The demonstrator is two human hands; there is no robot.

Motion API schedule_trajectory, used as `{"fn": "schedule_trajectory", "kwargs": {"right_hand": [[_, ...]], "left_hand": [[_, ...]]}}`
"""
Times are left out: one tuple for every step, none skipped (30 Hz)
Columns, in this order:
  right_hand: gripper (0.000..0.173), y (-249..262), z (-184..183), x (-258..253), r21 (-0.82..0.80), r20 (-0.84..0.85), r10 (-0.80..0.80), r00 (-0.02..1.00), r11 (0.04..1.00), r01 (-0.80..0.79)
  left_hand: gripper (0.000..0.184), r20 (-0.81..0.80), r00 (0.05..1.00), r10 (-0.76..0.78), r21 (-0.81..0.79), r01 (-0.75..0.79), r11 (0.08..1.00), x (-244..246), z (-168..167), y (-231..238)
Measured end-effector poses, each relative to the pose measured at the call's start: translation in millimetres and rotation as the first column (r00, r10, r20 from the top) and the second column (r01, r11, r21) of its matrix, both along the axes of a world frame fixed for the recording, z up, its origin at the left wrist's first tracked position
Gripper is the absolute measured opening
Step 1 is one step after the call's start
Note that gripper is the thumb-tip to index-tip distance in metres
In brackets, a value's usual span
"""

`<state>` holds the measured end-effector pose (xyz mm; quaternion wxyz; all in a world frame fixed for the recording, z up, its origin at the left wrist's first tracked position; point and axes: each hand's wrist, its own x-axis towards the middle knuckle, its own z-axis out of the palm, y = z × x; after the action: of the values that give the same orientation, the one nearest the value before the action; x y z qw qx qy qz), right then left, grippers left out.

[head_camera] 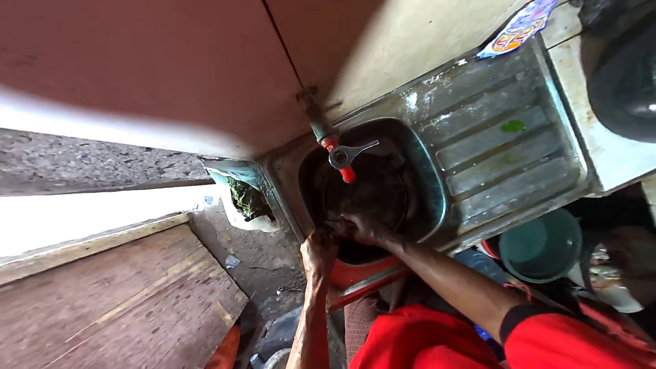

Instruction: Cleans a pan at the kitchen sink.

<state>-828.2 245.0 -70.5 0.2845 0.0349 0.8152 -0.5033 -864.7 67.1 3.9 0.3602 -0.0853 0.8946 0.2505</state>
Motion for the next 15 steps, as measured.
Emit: {"fn": "schedule_trajectory", "kwargs": {"right_hand": [[0.044, 17, -4, 9, 0.073, 0.010, 0.067, 0.998, 0.995, -0.068], [0.046, 34, -11, 11, 0.196, 0.035, 0.091, 0.995, 0.976, -0.096], [0.047, 47, -21, 10, 0.325, 0.050, 0.058, 0.997, 0.943, -0.071], [0.049, 52, -31, 4, 0.431, 0.047, -0.027, 0.999, 0.902, 0.004], [0.051, 52, -38, -8, 0.498, 0.000, -0.129, 0.992, 0.860, 0.112], [0.055, 44, -43, -21, 0.513, -0.066, -0.227, 0.972, 0.828, 0.228], [0.057, 31, -43, -33, 0.477, -0.143, -0.303, 0.942, 0.813, 0.334], [0.057, 14, -39, -41, 0.407, -0.199, -0.351, 0.915, 0.820, 0.403], [0.054, -2, -31, -42, 0.309, -0.214, -0.370, 0.904, 0.853, 0.422], [0.050, -16, -24, -35, 0.194, -0.186, -0.360, 0.914, 0.899, 0.393], [0.046, -24, -17, -26, 0.121, -0.136, -0.314, 0.940, 0.936, 0.330], [0.043, -25, -11, -15, 0.060, -0.101, -0.266, 0.959, 0.960, 0.272], [0.042, -21, -9, -3, 0.006, -0.077, -0.228, 0.971, 0.973, 0.229], [0.042, -10, -8, 7, -0.004, -0.046, -0.172, 0.984, 0.985, 0.172], [0.043, 5, -9, 11, 0.050, -0.007, -0.109, 0.994, 0.993, 0.110]], "left_hand": [[0.021, 0.007, 1.000, 0.001, 0.007, -0.002, 1.000, 0, -1, -1], [0.021, 0.016, 1.000, 0.004, 0.012, -0.004, 1.000, -1, -2, -1], [0.021, 0.018, 1.000, 0.003, 0.012, -0.003, 1.000, 1, -3, -2], [0.021, 0.013, 1.000, -0.003, 0.006, 0.003, 1.000, 2, -3, -2], [0.021, 0.001, 1.000, -0.008, -0.002, 0.008, 1.000, 3, -3, -1], [0.021, -0.013, 1.000, -0.017, -0.013, 0.017, 1.000, 4, -3, 0], [0.021, -0.029, 0.999, -0.026, -0.026, 0.025, 0.999, 5, -4, 1], [0.021, -0.041, 0.998, -0.037, -0.042, 0.035, 0.998, 5, -4, 2], [0.021, -0.041, 0.998, -0.045, -0.060, 0.042, 0.997, 6, -3, 3], [0.022, -0.043, 0.998, -0.048, -0.075, 0.044, 0.996, 7, -1, 5], [0.023, -0.052, 0.998, -0.047, -0.084, 0.042, 0.996, 6, 0, 7], [0.023, -0.066, 0.997, -0.044, -0.086, 0.039, 0.996, 5, 1, 9], [0.023, -0.077, 0.996, -0.043, -0.087, 0.036, 0.996, 6, 2, 10], [0.025, -0.071, 0.996, -0.045, -0.089, 0.039, 0.995, 5, 3, 11], [0.025, -0.063, 0.997, -0.048, -0.088, 0.042, 0.995, 5, 3, 10]]}}
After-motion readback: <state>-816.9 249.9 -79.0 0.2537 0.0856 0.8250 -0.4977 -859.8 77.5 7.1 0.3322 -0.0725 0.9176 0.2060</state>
